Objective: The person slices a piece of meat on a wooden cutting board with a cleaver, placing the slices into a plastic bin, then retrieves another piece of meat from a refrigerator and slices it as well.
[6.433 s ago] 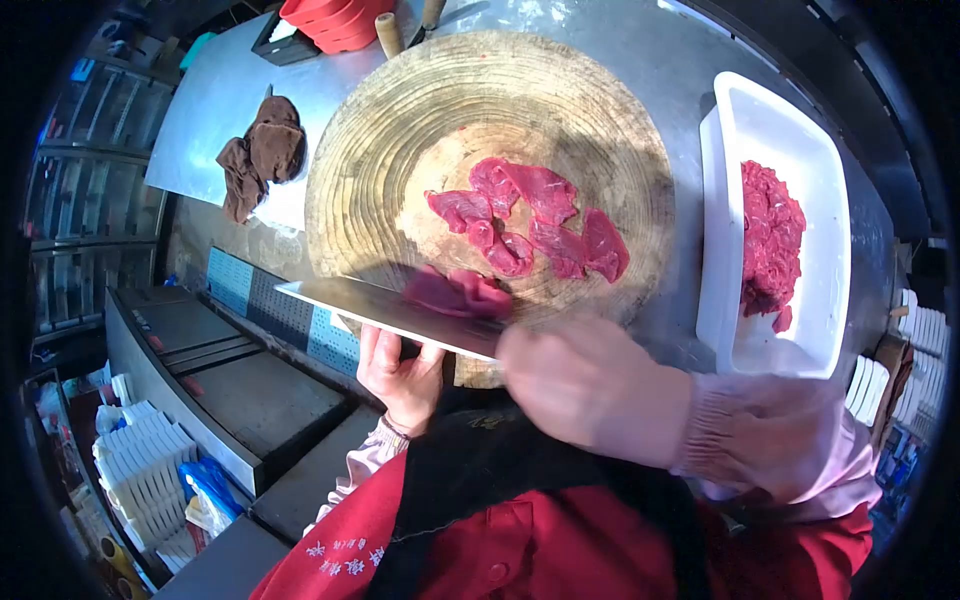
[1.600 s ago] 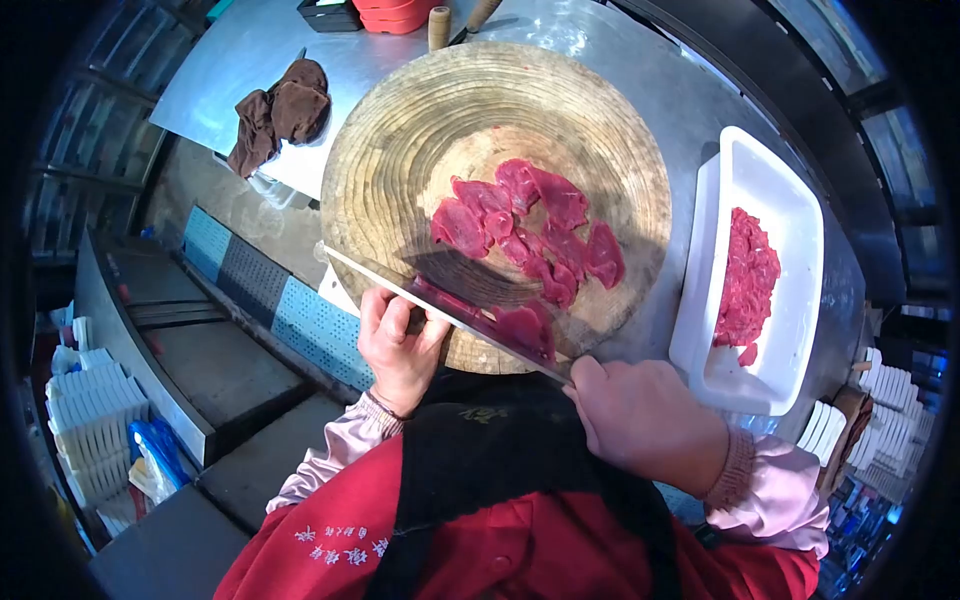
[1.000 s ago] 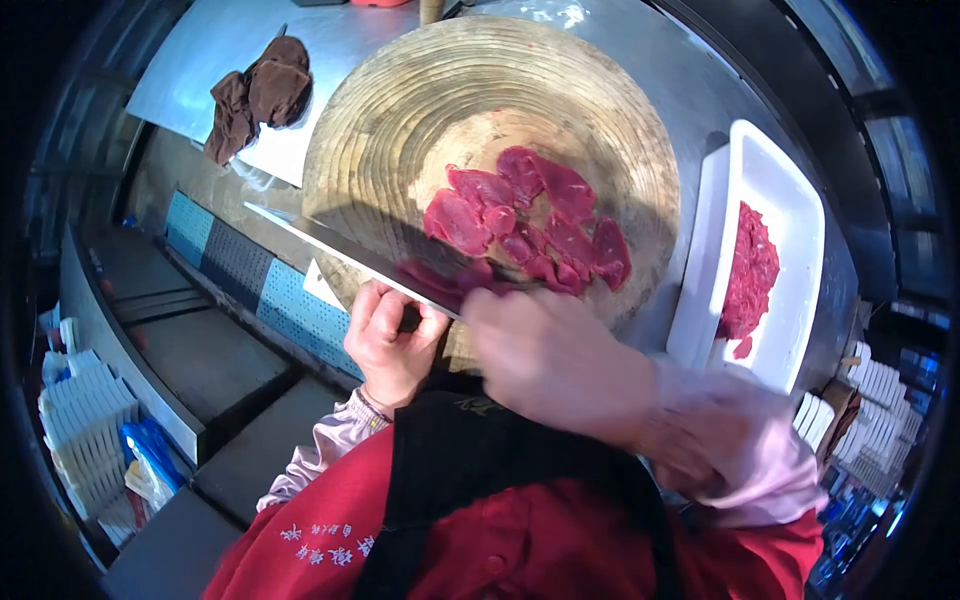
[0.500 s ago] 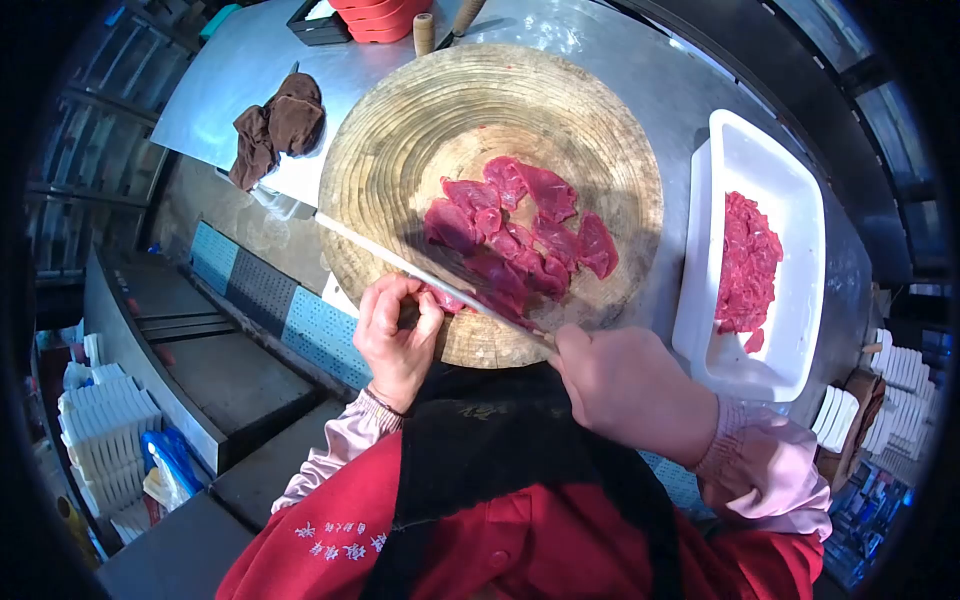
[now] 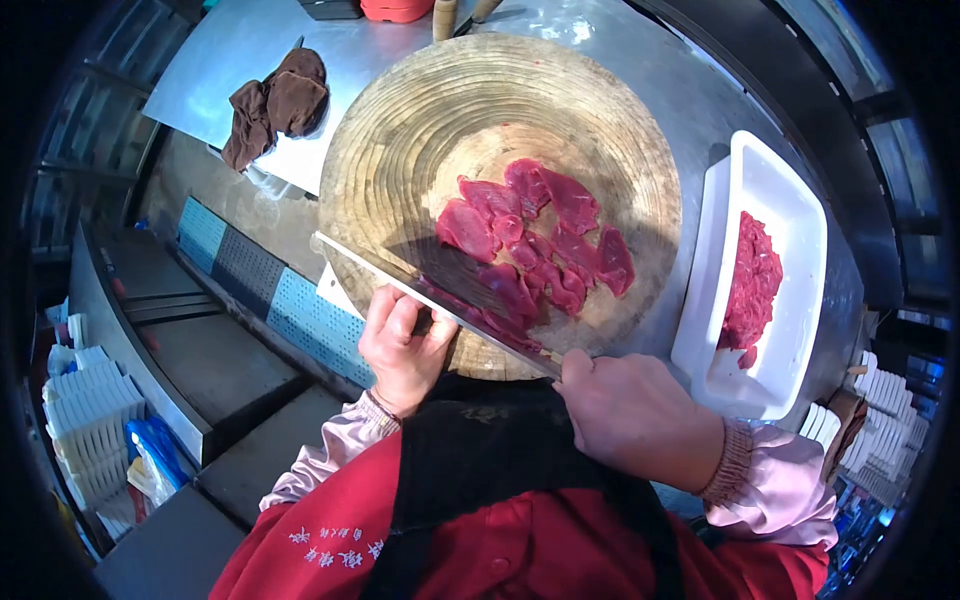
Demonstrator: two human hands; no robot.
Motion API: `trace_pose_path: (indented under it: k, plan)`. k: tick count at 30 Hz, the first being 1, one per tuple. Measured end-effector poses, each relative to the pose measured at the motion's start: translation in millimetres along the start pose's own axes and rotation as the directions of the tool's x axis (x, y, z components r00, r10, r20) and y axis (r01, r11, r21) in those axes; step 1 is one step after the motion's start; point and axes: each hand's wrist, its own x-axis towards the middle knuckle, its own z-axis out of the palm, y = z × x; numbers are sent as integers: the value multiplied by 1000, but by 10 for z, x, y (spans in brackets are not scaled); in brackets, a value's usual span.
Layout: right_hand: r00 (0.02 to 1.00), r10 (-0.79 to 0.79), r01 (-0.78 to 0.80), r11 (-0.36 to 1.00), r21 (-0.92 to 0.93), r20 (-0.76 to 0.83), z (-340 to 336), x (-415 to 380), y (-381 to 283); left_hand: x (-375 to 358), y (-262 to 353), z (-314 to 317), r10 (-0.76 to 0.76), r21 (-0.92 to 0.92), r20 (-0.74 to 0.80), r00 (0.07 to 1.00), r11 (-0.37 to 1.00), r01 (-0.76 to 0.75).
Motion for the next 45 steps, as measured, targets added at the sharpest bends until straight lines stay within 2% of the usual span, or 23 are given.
trace_pose_path:
  k: [3,4,5,6,8,10,12,13,15,16,21,24,28,34,36,37,38,39,44,45]
  plan:
    - [996,75,-78,996,54,55,29,343,-93,4,-37,16,-22,-25,4,1000,999,22]
    - [983,-113,125,989,75,-142,100,519,-89,-7,-31,22,-14,-29,-4,1000,999,14]
    - [896,-285,320,946,51,-339,142,612,-82,-8,-23,22,-3,-28,0,1000,1000,3]
    - [895,-278,314,948,48,-349,136,632,-79,-7,-18,25,9,-34,4,1000,999,-8]
    - [984,-71,81,995,56,-162,127,596,-73,-19,-22,29,-21,-4,16,1000,1000,21]
    - [972,-97,104,994,23,-214,167,324,29,-7,-20,33,-12,-3,14,1000,1000,12]
    - [988,-18,37,992,123,-150,190,76,185,-30,-4,17,-49,-11,1,999,999,49]
    - [988,-31,50,991,124,-150,190,24,218,-24,5,-5,-14,11,2,1000,1000,14]
    - [977,52,-40,997,61,-206,180,-73,247,-36,-22,-17,23,26,5,1000,999,-23]
    - [976,52,-39,997,64,-211,160,-106,229,-35,-29,-11,55,33,7,998,998,-55]
    - [991,-17,26,997,67,-131,126,-276,151,-79,-28,8,22,43,-11,1000,999,-22]
    - [999,12,-9,999,51,-52,66,-324,117,-57,-6,2,71,101,-35,997,993,-67]
    - [998,-13,17,998,63,-65,42,-269,119,-41,-24,9,71,88,-9,997,994,-70]
    - [999,-5,2,998,68,34,-30,10,29,-3,-20,8,39,52,-14,999,998,-38]
    - [988,101,-111,990,81,118,-28,236,-55,4,-17,2,22,19,-15,1000,1000,-21]
    - [998,-48,51,991,123,-32,54,390,-35,6,-11,1,11,5,-7,1000,1000,-11]
    - [964,-185,213,967,137,-192,113,545,-25,6,5,2,6,-12,5,1000,1000,-6]
    - [997,-74,75,994,74,-17,-22,654,-148,0,3,10,19,18,3,1000,1000,-19]
    - [1000,-9,10,996,84,-12,84,244,47,-18,-1,-15,5,32,21,1000,999,-6]
    - [998,4,3,992,125,-56,123,82,173,-33,-20,-16,20,36,17,1000,999,-20]
